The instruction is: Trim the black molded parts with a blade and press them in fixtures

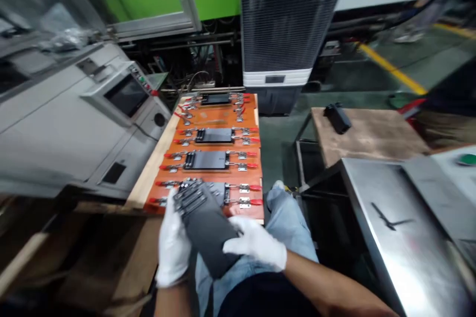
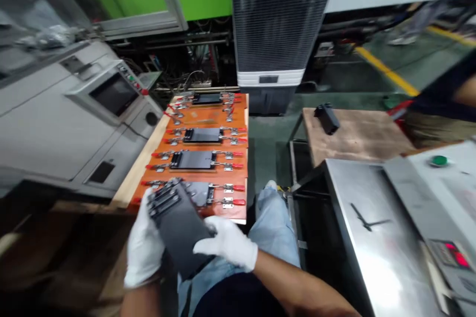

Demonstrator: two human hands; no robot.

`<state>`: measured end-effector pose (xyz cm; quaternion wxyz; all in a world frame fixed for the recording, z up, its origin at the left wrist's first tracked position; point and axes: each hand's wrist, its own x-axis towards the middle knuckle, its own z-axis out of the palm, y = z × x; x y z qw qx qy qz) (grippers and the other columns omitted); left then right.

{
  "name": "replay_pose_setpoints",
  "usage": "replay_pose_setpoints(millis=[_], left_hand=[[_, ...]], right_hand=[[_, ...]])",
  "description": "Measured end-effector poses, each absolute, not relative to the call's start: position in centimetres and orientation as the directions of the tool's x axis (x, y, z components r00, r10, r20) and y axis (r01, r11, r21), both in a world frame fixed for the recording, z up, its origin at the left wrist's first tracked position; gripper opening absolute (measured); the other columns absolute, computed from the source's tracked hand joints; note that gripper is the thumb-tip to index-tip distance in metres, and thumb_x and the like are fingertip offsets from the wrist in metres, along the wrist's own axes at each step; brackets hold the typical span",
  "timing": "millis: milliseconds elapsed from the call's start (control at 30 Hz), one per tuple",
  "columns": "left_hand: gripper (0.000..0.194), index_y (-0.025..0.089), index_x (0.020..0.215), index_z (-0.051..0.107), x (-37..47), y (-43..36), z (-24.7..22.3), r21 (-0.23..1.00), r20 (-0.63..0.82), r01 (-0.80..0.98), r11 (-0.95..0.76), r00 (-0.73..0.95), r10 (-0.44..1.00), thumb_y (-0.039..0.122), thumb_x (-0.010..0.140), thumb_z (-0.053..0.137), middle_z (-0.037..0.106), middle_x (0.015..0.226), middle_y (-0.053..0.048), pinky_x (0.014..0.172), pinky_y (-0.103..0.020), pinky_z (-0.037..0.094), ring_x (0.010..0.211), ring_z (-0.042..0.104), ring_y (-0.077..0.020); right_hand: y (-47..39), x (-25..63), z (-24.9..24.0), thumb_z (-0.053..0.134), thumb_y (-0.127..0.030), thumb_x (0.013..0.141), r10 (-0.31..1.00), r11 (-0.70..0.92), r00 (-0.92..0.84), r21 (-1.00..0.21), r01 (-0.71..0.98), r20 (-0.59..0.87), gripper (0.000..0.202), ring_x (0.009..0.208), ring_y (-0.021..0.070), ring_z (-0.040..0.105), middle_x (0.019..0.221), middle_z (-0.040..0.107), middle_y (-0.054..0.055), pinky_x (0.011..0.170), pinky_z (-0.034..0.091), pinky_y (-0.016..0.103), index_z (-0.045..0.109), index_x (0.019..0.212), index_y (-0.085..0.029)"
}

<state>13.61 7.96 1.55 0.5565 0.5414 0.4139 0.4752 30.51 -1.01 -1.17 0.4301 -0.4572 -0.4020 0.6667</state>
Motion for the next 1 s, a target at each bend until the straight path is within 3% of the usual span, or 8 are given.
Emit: replay_pose_setpoints(millis=[133,367,533,667,767,900,1000], left_hand=[[0.080,0.025,0.157,0.038,13.0,7.4,2.3,0.987,-0.035,-0.154,0.050,0.100,0.994,0.040,0.087,0.074,0.045,0.158,-0.008,0.118,-0.037,0.039,0.146,0.040,-0.0294],[0.103,0.024,0.161,0.024,15.9,7.4,3.7,0.973,-0.069,-0.215,0.088,0.092,0.993,0.029,0.078,0.083,0.057,0.147,-0.011,0.117,-0.040,0.040,0.134,0.055,-0.0288],[0.085,0.024,0.159,0.032,15.8,7.3,4.0,0.968,-0.056,-0.241,0.072,0.071,0.996,0.045,0.087,0.073,0.052,0.152,-0.010,0.118,-0.041,0.040,0.140,0.049,-0.0300],[0.063,0.023,0.154,0.045,14.7,7.4,4.2,0.998,0.000,0.064,0.000,0.006,1.000,0.053,0.099,0.051,0.044,0.159,-0.006,0.124,-0.034,0.026,0.149,0.036,-0.0237],[0.060,0.018,0.149,0.052,14.2,7.4,4.8,0.982,0.052,0.179,-0.054,0.011,0.999,0.055,0.103,0.040,0.054,0.151,-0.007,0.122,-0.032,0.031,0.143,0.046,-0.0220],[0.063,0.015,0.131,0.067,14.2,7.3,5.5,0.983,0.029,0.180,-0.020,-0.047,0.998,0.060,0.103,0.033,0.067,0.135,-0.011,0.119,-0.036,0.037,0.132,0.057,-0.0251],[0.063,0.018,0.142,0.057,14.2,7.2,5.1,0.997,0.002,0.082,-0.007,0.061,0.998,0.061,0.100,0.043,0.064,0.139,-0.011,0.118,-0.040,0.038,0.133,0.056,-0.0274]], right_hand=[[-1.6,31.9,0.9,0.075,-0.035,0.083,0.982,-0.163,-0.118,-0.981,-0.105,-0.151,0.053,0.110,0.0252,0.064,0.118,0.070,0.008,0.099,0.050,0.037,0.062,0.131,-0.019],[-2.1,31.7,1.6,0.069,-0.034,0.087,0.998,-0.055,-0.023,-0.964,0.259,-0.063,0.051,0.118,0.0287,0.064,0.126,0.068,0.010,0.106,0.048,0.044,0.059,0.135,-0.020],[-2.0,31.5,1.4,0.068,-0.032,0.086,0.997,-0.065,-0.010,-0.959,0.274,-0.071,0.051,0.120,0.0299,0.064,0.129,0.068,0.010,0.107,0.049,0.047,0.060,0.135,-0.022],[-1.9,31.6,1.6,0.067,-0.031,0.081,0.992,-0.122,-0.007,-0.969,0.214,-0.126,0.055,0.119,0.0303,0.065,0.127,0.069,0.011,0.104,0.052,0.046,0.061,0.134,-0.017],[-2.0,31.7,1.8,0.067,-0.030,0.080,0.991,-0.122,-0.033,-0.974,0.190,-0.130,0.053,0.119,0.0296,0.065,0.127,0.070,0.011,0.103,0.054,0.044,0.063,0.132,-0.017],[-2.2,31.3,2.1,0.066,-0.029,0.080,0.985,-0.153,-0.060,-0.979,0.136,-0.162,0.051,0.118,0.0293,0.066,0.128,0.070,0.010,0.101,0.055,0.045,0.064,0.129,-0.018],[-2.3,30.9,2.1,0.065,-0.032,0.082,0.975,-0.196,-0.088,-0.977,0.082,-0.202,0.048,0.113,0.0299,0.068,0.125,0.071,0.009,0.101,0.056,0.047,0.065,0.128,-0.019]])
